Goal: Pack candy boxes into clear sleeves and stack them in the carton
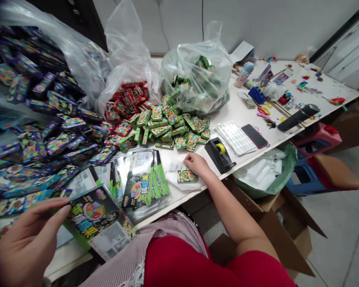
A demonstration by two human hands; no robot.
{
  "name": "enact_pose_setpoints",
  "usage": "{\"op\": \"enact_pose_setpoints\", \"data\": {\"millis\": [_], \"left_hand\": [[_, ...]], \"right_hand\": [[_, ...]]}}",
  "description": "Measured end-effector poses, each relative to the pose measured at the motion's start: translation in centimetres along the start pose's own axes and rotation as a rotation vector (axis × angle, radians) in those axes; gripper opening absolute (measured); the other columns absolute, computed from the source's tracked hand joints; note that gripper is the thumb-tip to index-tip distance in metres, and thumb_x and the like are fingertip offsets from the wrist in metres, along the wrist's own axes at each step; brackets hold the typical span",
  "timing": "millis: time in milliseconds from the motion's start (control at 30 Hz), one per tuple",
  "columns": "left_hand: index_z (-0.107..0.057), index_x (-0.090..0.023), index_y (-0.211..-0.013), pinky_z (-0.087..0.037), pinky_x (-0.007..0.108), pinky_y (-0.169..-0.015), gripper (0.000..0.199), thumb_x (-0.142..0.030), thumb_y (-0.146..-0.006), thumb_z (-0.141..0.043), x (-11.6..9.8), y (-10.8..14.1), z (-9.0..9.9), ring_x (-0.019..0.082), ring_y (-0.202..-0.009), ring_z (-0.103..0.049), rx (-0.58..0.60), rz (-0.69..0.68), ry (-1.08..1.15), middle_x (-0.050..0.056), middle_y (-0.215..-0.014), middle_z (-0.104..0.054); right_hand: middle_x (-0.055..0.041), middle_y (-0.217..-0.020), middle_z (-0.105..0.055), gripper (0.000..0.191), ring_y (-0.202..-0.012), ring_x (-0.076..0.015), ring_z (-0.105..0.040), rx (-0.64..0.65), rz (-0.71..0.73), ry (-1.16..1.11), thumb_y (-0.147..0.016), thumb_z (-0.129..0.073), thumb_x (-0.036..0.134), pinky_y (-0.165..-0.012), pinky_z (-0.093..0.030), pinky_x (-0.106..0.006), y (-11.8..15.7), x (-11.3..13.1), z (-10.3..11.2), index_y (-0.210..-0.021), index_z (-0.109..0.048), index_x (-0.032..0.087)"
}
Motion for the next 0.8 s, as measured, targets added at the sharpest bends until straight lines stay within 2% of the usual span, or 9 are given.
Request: {"op": "enact_pose_setpoints", "data": {"millis": [100, 200, 267, 367, 467, 533, 667, 800], "left_hand": [[-0.069, -0.032, -0.087, -0.049, 0.038, -0.086, 0.012, -0.031, -0.075, -0.071, -0.6, -0.3, -0.4, 0.021, -0.092, -0.06, 0.012, 0.042, 0.011, -0.004, -0.092, -0.067], [-0.066, -0.027, -0.086, -0.05, 0.032, -0.08, 0.013, -0.028, -0.074, -0.072, -1.0, -0.6, -1.1, 0.018, -0.087, -0.06, 0.057, -0.033, 0.089, -0.002, -0.09, -0.065], [-0.064, -0.024, -0.086, -0.049, 0.028, -0.079, 0.013, -0.025, -0.075, -0.071, -1.2, -0.6, -1.4, 0.016, -0.085, -0.059, 0.085, -0.087, 0.134, 0.0, -0.088, -0.063], [-0.062, -0.022, -0.086, -0.048, 0.028, -0.078, 0.009, -0.024, -0.08, -0.067, -1.6, -0.5, -1.7, 0.016, -0.085, -0.058, 0.12, -0.135, 0.159, 0.001, -0.086, -0.061], [-0.06, -0.021, -0.087, -0.047, 0.029, -0.079, 0.007, -0.025, -0.083, -0.064, -1.9, -0.2, -1.5, 0.017, -0.087, -0.056, 0.144, -0.129, 0.186, 0.003, -0.086, -0.058], [-0.059, -0.021, -0.088, -0.046, 0.03, -0.08, 0.006, -0.024, -0.084, -0.062, -2.0, 0.0, -1.2, 0.017, -0.088, -0.055, 0.16, -0.117, 0.212, 0.003, -0.087, -0.057], [-0.058, -0.022, -0.089, -0.044, 0.029, -0.081, 0.002, -0.023, -0.088, -0.057, -1.9, 0.3, -0.8, 0.017, -0.088, -0.054, 0.184, -0.107, 0.259, 0.002, -0.088, -0.056], [-0.057, -0.021, -0.089, -0.043, 0.029, -0.08, 0.005, -0.025, -0.09, -0.055, -1.7, 0.2, -0.7, 0.016, -0.087, -0.054, 0.18, -0.097, 0.297, 0.002, -0.087, -0.057]], "right_hand": [[-0.001, -0.068, -0.062, 0.012, -0.063, -0.0148, -0.059, 0.041, -0.023, -0.104, -0.083, -0.052, 0.028, -0.061, -0.046, -0.026, 0.5, -0.3, 0.9, -0.078, -0.055, 0.018], [-0.0003, -0.069, -0.059, 0.016, -0.065, -0.0141, -0.057, 0.094, 0.039, -0.201, -0.082, -0.054, 0.033, -0.063, -0.047, -0.027, 1.4, 2.3, 1.8, -0.077, -0.054, 0.018], [-0.0007, -0.074, -0.059, 0.02, -0.07, -0.0141, -0.056, 0.206, 0.202, -0.321, -0.081, -0.058, 0.037, -0.068, -0.047, -0.028, 2.2, 6.3, 1.7, -0.077, -0.057, 0.018], [-0.0019, -0.081, -0.061, 0.019, -0.077, -0.0145, -0.056, 0.459, 0.508, -0.472, -0.084, -0.059, 0.036, -0.073, -0.046, -0.029, 3.6, 14.0, 0.8, -0.077, -0.058, 0.019], [-0.001, -0.078, -0.062, 0.014, -0.075, -0.0137, -0.056, 0.63, 0.704, -0.37, -0.084, -0.059, 0.03, -0.071, -0.045, -0.028, 4.2, 20.5, -1.2, -0.076, -0.06, 0.018], [-0.0004, -0.075, -0.063, 0.012, -0.07, -0.0132, -0.056, 0.695, 0.749, -0.249, -0.084, -0.06, 0.027, -0.066, -0.045, -0.027, 4.0, 23.2, -2.8, -0.076, -0.061, 0.018], [-0.0003, -0.068, -0.065, 0.01, -0.062, -0.0122, -0.055, 0.767, 0.72, -0.043, -0.082, -0.061, 0.024, -0.056, -0.041, -0.024, 2.8, 24.9, -5.3, -0.073, -0.064, 0.018], [-0.0009, -0.069, -0.067, 0.011, -0.062, -0.0127, -0.057, 0.765, 0.695, -0.001, -0.081, -0.061, 0.023, -0.055, -0.041, -0.024, 2.4, 24.9, -6.1, -0.071, -0.066, 0.019]]}}
Point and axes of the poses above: each hand's wrist, its own y-axis away from the middle knuckle, its own z-axis out of the back of the hand, x = y × z, the point moved 1 cm from there along -y, towards the middle knuckle
